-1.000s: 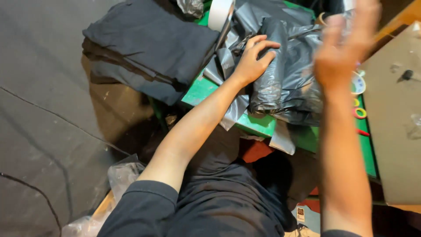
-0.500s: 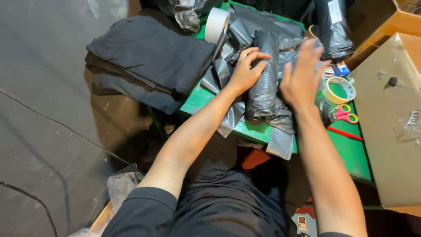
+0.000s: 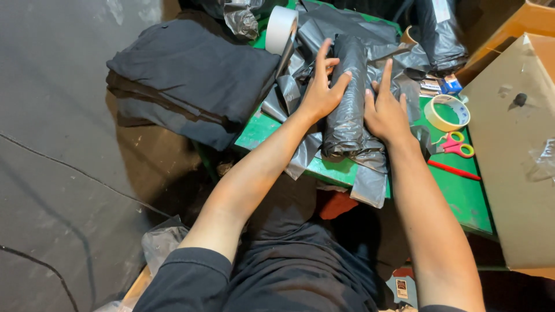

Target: Packing t-shirts into plastic mailers and bags for shipping

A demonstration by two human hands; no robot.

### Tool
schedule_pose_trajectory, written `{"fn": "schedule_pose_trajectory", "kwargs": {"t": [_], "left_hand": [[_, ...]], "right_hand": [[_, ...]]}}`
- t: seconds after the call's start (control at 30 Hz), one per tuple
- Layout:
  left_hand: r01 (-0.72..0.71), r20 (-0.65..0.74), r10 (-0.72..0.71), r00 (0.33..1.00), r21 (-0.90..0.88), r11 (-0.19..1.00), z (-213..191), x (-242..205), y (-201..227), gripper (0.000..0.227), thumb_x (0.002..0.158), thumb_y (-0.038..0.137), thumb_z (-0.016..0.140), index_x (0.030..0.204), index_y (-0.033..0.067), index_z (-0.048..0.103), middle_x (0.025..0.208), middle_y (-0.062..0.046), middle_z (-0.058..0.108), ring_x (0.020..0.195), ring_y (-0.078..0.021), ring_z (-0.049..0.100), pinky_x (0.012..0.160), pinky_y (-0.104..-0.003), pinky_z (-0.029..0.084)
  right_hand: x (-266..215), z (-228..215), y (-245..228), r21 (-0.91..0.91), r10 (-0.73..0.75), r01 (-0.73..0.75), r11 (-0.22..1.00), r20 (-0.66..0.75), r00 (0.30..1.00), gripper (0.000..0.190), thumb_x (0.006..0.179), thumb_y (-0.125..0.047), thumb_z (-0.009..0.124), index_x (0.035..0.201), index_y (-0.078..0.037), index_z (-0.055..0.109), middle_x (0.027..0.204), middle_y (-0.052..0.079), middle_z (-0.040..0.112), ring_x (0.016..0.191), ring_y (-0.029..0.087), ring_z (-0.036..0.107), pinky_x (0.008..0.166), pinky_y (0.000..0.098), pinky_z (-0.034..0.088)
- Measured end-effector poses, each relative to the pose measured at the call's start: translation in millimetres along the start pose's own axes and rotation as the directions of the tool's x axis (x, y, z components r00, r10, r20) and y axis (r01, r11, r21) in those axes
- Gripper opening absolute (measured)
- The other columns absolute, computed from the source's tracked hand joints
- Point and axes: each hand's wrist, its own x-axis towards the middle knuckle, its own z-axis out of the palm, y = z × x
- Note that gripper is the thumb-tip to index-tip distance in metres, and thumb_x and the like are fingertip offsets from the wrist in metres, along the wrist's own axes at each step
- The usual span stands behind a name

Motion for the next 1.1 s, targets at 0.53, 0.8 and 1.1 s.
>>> {"fn": "schedule_pose_trajectory", "kwargs": {"t": [0.53,0.8,1.1], "left_hand": [[0.035,0.097,-0.055,0.994,0.194,0.980,10.9,5.1,-36.4,0.048,0.100,0.041,0.055,0.140,0.0171,0.063,0.143,-0.014,0.050,0.140,-0.0267,0.051,0.122,-0.035,0.032],[0.158,0.105,-0.175,0.979,0.151,0.976,-0.4,4.2,-4.9,0.056,0.099,0.039,0.052,0.151,0.0198,0.052,0.146,-0.011,0.052,0.139,-0.0256,0.054,0.118,-0.038,0.037],[0.173,0.047,-0.179,0.983,0.101,0.980,1.8,0.6,-6.6,0.078,0.095,0.036,0.058,0.161,0.0218,0.020,0.144,-0.014,0.060,0.138,-0.0277,0.058,0.118,-0.039,0.039]], "right_hand": [[-9.0,-4.4,-11.8,-0.017,0.091,-0.091,0.996,-0.018,0.996,0.076,0.111,-0.037,0.039,0.160,-0.020,-0.017,0.155,0.020,0.053,0.152,0.028,0.040,0.115,0.0731,-0.006],[-4.1,-8.0,-24.1,-0.181,0.240,-0.226,0.957,0.061,0.969,0.067,0.105,-0.050,0.020,0.162,-0.015,0.024,0.172,0.011,0.002,0.158,0.038,0.001,0.118,0.0716,-0.007],[-5.8,-3.0,-15.0,-0.178,0.208,-0.194,0.965,0.064,0.976,0.062,0.106,-0.045,0.025,0.160,-0.016,0.037,0.171,0.007,-0.006,0.158,0.038,-0.003,0.117,0.0748,-0.005]]}}
